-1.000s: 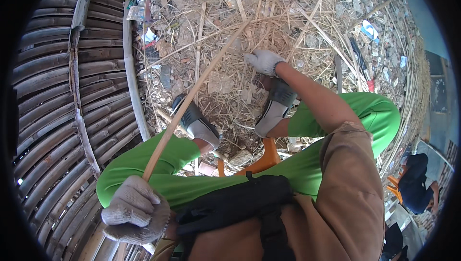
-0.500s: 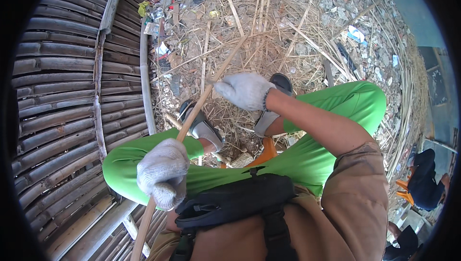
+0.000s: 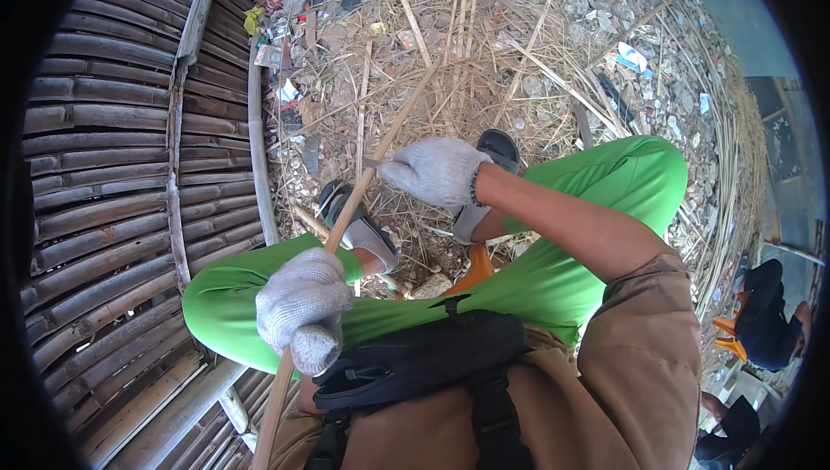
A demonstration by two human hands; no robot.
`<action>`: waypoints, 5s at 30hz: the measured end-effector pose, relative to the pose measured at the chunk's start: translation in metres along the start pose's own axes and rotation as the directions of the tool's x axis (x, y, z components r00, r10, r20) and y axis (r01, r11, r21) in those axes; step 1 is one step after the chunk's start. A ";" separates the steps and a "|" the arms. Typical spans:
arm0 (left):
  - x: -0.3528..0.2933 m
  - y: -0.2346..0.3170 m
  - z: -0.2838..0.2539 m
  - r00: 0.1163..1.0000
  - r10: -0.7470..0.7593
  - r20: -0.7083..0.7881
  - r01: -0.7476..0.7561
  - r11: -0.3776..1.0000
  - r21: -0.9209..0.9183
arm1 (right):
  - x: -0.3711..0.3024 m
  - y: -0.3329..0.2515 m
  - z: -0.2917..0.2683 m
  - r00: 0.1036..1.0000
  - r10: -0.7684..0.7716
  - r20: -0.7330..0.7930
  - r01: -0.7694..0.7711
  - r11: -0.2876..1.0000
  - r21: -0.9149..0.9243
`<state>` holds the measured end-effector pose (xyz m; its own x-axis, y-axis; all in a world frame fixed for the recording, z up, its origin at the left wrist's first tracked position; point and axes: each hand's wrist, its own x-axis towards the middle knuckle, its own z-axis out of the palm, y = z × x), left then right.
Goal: The person uses a small red utility knife to strip and sharpen long pieces of bamboo by hand while sitting down.
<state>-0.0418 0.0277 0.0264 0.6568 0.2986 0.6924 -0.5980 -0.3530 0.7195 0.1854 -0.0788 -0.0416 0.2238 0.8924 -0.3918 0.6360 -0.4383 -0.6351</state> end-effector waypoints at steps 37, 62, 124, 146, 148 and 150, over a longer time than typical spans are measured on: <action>-0.002 -0.006 -0.016 0.996 -0.058 0.066 0.063 0.995 -0.077 | -0.006 -0.014 0.005 0.971 -0.239 0.002 0.234 0.951 0.200; -0.002 -0.010 -0.016 0.997 -0.049 0.061 0.053 0.997 -0.061 | 0.031 0.042 0.006 0.992 0.126 0.022 -0.128 0.986 0.105; 0.000 -0.004 -0.004 0.996 -0.090 -0.006 0.091 0.995 0.030 | 0.074 0.097 0.005 0.993 0.120 0.001 -0.120 0.992 -0.044; 0.013 -0.013 -0.011 0.998 -0.007 0.069 0.012 0.997 -0.073 | 0.070 0.120 0.001 0.992 0.093 -0.091 -0.070 0.972 0.226; 0.011 -0.012 -0.007 0.999 -0.016 0.048 0.020 0.997 -0.072 | 0.068 0.102 0.001 0.995 0.071 -0.070 -0.061 0.989 0.136; 0.012 -0.012 -0.007 0.999 -0.025 0.025 0.027 0.998 -0.065 | 0.065 0.091 -0.002 0.997 0.072 -0.010 -0.070 0.992 0.100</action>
<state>-0.0302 0.0418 0.0260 0.6829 0.2849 0.6727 -0.6088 -0.2869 0.7396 0.2592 -0.0605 -0.1232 0.2761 0.8596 -0.4299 0.5412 -0.5086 -0.6696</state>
